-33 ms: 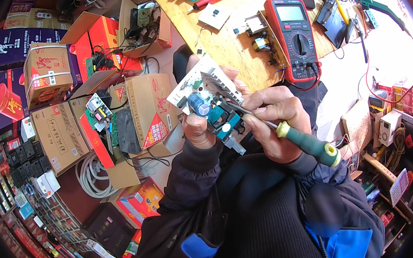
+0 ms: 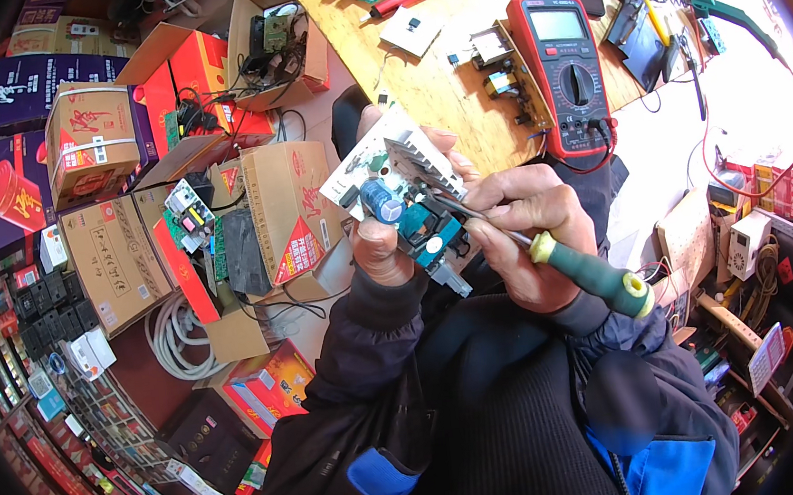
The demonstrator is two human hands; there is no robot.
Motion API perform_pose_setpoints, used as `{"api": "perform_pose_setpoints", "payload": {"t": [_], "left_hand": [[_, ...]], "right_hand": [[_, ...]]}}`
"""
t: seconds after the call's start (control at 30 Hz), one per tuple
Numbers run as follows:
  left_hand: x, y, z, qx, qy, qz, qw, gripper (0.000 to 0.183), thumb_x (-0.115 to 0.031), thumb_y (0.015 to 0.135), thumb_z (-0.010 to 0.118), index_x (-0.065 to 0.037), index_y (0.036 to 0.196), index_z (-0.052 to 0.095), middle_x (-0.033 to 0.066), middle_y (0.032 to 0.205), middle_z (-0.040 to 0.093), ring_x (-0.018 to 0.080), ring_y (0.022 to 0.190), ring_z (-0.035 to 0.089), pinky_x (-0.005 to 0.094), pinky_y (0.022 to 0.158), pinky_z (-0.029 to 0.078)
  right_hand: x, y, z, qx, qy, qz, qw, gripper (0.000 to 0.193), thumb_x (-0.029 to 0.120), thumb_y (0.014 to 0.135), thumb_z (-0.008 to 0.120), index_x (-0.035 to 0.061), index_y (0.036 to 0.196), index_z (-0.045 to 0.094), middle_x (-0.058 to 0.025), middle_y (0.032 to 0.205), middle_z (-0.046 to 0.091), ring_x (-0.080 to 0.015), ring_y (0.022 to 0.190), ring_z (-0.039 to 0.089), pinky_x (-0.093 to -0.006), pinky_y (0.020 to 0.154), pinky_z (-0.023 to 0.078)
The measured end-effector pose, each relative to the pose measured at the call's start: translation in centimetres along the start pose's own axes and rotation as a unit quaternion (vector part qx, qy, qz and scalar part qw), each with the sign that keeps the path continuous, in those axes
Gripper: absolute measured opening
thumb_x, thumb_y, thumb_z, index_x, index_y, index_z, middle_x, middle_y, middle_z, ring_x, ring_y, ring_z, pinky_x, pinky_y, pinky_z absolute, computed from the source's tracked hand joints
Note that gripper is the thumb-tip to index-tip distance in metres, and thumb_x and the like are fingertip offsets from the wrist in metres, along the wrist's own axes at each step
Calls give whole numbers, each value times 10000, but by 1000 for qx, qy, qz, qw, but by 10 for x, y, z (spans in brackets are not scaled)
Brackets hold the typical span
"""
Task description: The person sits on the floor and uses a screwdriver to adjust components on a circuit board, then uses a soldering iron to solder a point on the board, and finally uses pliers to remove a small component. The person also uses a multimeter to test the board.
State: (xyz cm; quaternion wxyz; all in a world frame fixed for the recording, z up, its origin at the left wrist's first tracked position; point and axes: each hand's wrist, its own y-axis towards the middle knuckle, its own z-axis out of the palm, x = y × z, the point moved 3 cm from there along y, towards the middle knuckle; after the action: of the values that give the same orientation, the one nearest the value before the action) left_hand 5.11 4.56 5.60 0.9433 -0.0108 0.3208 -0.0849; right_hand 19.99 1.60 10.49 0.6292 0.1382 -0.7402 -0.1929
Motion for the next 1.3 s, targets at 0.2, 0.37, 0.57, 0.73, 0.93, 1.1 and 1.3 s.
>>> {"api": "perform_pose_setpoints", "payload": {"t": [0.2, 0.37, 0.57, 0.73, 0.93, 1.1, 1.3], "left_hand": [[-1, -7, -1, -7, -1, 26, 1000, 1241, -528, 737, 939, -108, 1665, 231, 230, 1347, 587, 328, 1189, 646, 478, 989, 595], [-9, -17, -10, -11, 42, 21, 999, 1266, -476, 710, 979, -165, 1686, 235, 244, 1384, 556, 342, 1200, 638, 493, 996, 591], [-15, -32, -20, -32, 62, 39, 997, 1306, -441, 677, 1010, -112, 1680, 241, 242, 1398, 551, 343, 1211, 638, 488, 1011, 587], [-15, -35, -23, -70, 112, 12, 991, 1329, -511, 643, 1011, 20, 1623, 288, 209, 1409, 562, 298, 1220, 644, 456, 1022, 582], [-17, -35, -19, -66, 156, 5, 986, 1231, -583, 619, 999, 72, 1496, 434, 171, 1390, 568, 260, 1233, 635, 409, 1044, 554], [-18, -35, -16, -65, 179, 3, 982, 1225, -593, 622, 995, 77, 1487, 445, 159, 1382, 567, 249, 1239, 619, 395, 1054, 540], [-18, -36, -18, -56, 185, 13, 981, 1245, -583, 634, 991, 67, 1524, 414, 166, 1410, 553, 251, 1248, 613, 405, 1070, 534]], "right_hand": [[-2, -3, 6, -24, 128, 59, 990, 216, -52, 902, 796, 17, 1022, 630, -166, 1046, 723, -220, 829, 749, -352, 749, 614], [-4, -12, 11, -26, 203, 109, 973, 217, -87, 915, 762, -10, 1041, 603, -184, 1053, 709, -205, 898, 720, -341, 824, 591], [-8, -18, 18, -2, 184, 90, 979, 218, -101, 897, 768, -21, 1031, 616, -189, 1031, 719, -209, 886, 715, -337, 826, 579], [-10, -19, 20, 4, 193, 109, 975, 226, -106, 886, 777, -26, 1022, 616, -194, 1017, 717, -214, 881, 713, -337, 829, 577], [-10, -19, 18, 4, 197, 129, 972, 224, -123, 877, 775, -30, 1011, 621, -196, 1009, 712, -221, 896, 709, -344, 850, 573], [-11, -19, 16, 8, 191, 129, 973, 218, -130, 873, 773, -34, 1006, 630, -180, 991, 693, -219, 886, 700, -345, 840, 568], [-13, -20, 14, 9, 192, 127, 973, 211, -115, 883, 773, -28, 1004, 624, -163, 994, 674, -207, 879, 689, -337, 817, 558]]}}
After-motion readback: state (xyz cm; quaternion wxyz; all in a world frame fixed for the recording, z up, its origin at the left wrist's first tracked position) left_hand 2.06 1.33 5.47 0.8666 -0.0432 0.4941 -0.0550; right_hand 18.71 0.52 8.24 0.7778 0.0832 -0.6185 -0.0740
